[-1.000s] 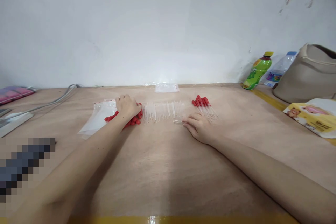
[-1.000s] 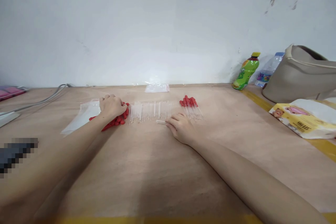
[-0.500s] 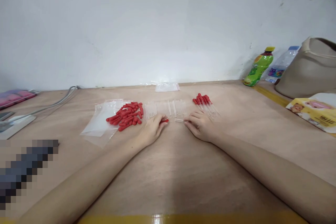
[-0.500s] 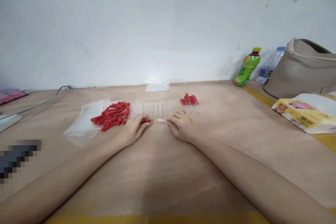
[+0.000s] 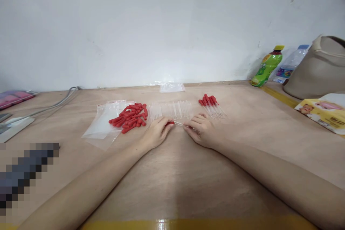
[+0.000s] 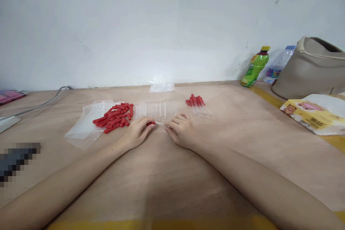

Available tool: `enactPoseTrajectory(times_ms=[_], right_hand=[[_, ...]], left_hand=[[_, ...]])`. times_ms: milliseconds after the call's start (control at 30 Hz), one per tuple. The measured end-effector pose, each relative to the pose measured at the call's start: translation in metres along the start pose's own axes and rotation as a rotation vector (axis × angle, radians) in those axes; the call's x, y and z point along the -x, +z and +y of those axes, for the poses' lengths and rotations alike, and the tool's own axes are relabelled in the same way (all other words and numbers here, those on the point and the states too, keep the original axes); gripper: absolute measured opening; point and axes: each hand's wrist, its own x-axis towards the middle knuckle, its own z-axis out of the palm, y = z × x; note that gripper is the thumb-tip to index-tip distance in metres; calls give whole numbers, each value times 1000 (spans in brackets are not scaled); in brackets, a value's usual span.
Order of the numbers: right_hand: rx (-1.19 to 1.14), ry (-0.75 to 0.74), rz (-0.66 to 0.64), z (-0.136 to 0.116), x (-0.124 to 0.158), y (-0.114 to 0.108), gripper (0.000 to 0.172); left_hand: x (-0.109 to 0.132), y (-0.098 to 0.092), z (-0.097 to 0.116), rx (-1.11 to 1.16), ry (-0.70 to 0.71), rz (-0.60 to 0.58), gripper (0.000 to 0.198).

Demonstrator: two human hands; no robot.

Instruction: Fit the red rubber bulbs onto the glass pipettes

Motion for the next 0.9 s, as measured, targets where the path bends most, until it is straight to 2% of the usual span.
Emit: enactPoseTrajectory(times_ms=[200,400,567,700,800,900], right_hand=[[-142,-16,11,-1,-1,2,19],[-211,12,-42,3,-2,-1,17],[-242,31,-135,11,-5,-5,17],[-250,-7,-181,14,-4,-6,15],[-146,-18,-172,12,-1,-6,15],[-37,-1,-119,8,2,-4,16]], left_hand=[[-1,-1,-1,99,-89,49,16],[-2,-4,-1,204,-161,-25,21],[0,-6,-1,176,-101,-94,18],[3,-4,-1,149,22,-137,17],[4,-2,1,90,86,-130,17],[3,-1,3,36,91,-89,18]])
